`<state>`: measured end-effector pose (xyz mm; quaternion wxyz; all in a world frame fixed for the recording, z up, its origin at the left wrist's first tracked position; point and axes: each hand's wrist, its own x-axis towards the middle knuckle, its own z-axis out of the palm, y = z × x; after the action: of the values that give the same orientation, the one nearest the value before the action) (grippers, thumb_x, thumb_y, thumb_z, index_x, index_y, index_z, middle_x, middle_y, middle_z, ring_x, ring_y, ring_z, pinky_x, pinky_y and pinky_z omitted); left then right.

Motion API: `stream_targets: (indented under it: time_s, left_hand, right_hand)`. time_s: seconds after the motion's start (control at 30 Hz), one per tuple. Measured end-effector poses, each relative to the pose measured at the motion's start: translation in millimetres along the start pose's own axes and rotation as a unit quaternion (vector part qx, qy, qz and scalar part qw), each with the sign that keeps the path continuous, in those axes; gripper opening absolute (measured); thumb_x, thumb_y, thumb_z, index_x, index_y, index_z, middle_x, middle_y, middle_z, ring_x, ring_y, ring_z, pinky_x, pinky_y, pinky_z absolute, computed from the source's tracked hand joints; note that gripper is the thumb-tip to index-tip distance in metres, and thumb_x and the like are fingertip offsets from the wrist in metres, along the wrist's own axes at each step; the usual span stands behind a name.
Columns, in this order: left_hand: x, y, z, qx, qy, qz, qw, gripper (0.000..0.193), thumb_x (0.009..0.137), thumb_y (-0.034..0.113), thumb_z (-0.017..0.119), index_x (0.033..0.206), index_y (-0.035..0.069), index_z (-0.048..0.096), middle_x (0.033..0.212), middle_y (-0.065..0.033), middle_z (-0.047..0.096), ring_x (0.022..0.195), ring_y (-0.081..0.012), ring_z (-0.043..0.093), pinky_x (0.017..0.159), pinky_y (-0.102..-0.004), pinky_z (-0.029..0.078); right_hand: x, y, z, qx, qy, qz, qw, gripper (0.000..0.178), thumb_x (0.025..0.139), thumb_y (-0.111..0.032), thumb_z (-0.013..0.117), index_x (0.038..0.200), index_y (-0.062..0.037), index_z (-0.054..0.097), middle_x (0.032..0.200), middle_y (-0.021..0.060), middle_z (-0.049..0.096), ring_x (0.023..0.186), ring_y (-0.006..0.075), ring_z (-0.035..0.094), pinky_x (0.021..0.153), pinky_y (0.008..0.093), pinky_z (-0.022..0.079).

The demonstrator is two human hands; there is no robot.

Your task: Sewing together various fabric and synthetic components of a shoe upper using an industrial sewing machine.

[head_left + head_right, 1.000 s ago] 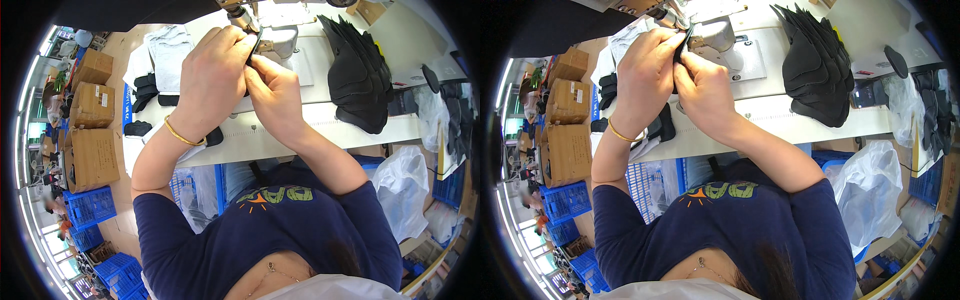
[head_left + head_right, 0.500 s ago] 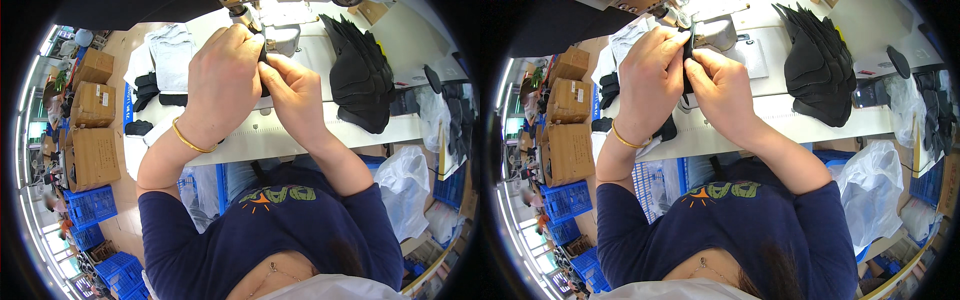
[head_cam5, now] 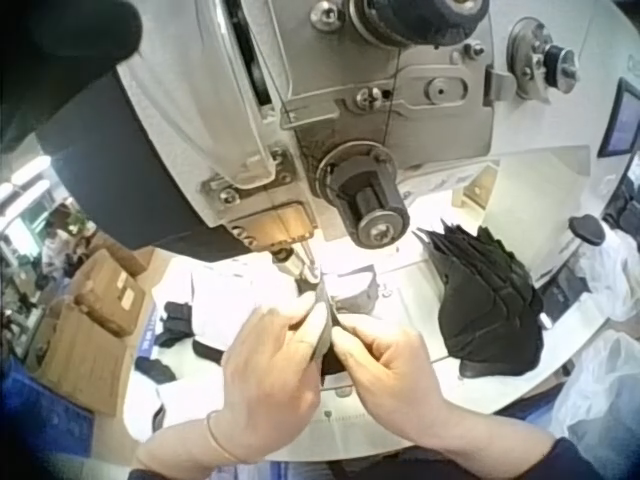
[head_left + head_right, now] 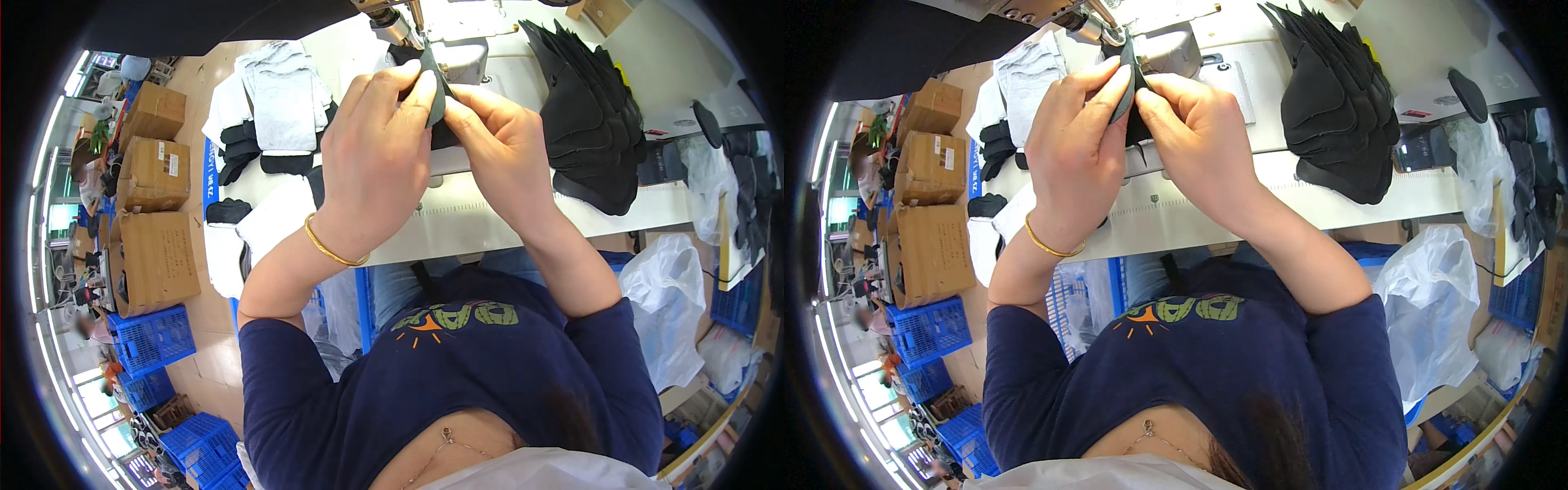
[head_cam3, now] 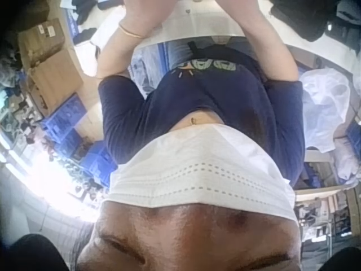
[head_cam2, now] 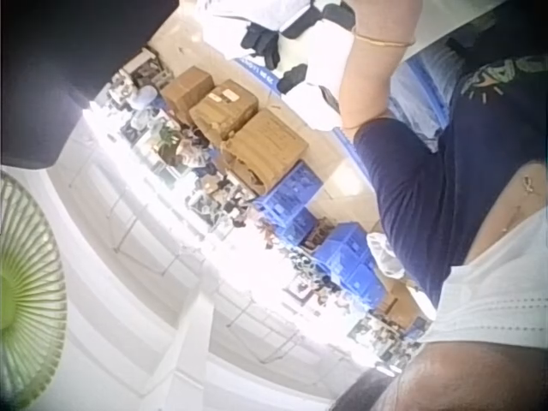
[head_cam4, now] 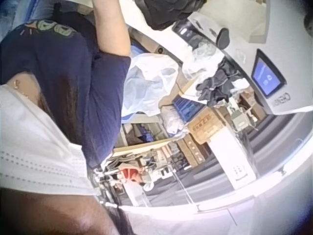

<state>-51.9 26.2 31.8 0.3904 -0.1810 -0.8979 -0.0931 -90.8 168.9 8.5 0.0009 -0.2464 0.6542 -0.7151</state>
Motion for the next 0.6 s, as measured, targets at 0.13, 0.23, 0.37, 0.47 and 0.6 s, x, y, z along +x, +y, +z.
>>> stream_targets:
  time_s: [0.13,0.23,0.37,0.47,0.6]
  left_hand:
    - [-3.7,0.5,2.8,-0.017,0.034,0.011,0.999,0.038,0.067,-0.007,0.067,0.104,-0.002,0.069,0.102,-0.0105,0.065,0.089,-0.0271,0.063,0.075,-0.0349,0.054]
    - [-4.1,1.5,5.0,-0.025,0.05,0.02,0.998,0.035,0.067,-0.007,0.067,0.102,-0.003,0.07,0.1,-0.0105,0.066,0.09,-0.0267,0.063,0.077,-0.035,0.054]
    - [-3.3,3.8,6.9,-0.015,0.065,0.03,0.997,0.034,0.066,-0.007,0.067,0.099,-0.004,0.071,0.099,-0.0104,0.068,0.089,-0.026,0.064,0.078,-0.0358,0.055]
    - [-4.8,5.6,7.2,-0.002,0.064,0.036,0.997,0.036,0.064,-0.007,0.066,0.1,-0.005,0.072,0.099,-0.0107,0.069,0.089,-0.0256,0.065,0.077,-0.0355,0.056]
    - [-6.3,6.0,6.7,-0.004,0.067,0.036,0.997,0.038,0.063,-0.007,0.065,0.101,-0.005,0.072,0.1,-0.0106,0.069,0.088,-0.0251,0.065,0.076,-0.0343,0.056]
  right_hand:
    - [-7.5,3.3,-1.1,0.033,-0.009,0.032,0.999,0.02,0.099,-0.009,0.056,0.107,0.0034,0.069,0.068,-0.0016,0.059,0.061,0.0019,0.045,0.051,0.0241,0.038]
    - [-9.1,3.0,0.7,0.051,-0.003,0.027,0.998,0.02,0.1,-0.009,0.055,0.107,0.0028,0.068,0.068,-0.0012,0.059,0.061,0.0024,0.044,0.051,0.0249,0.037]
    - [-9.3,5.4,-0.6,0.03,-0.019,0.011,0.999,0.018,0.1,-0.008,0.053,0.105,0.0024,0.066,0.067,0.0026,0.057,0.061,0.004,0.043,0.052,0.0268,0.037]
    - [-9.1,5.4,0.0,0.024,-0.016,-0.002,1.0,0.017,0.099,-0.008,0.052,0.105,0.0023,0.065,0.067,0.0042,0.056,0.061,0.0045,0.043,0.052,0.0277,0.037]
    - [-9.1,5.4,0.4,0.025,-0.018,-0.004,1.0,0.017,0.099,-0.008,0.052,0.105,0.0021,0.065,0.067,0.0042,0.056,0.062,0.0049,0.043,0.053,0.0282,0.038]
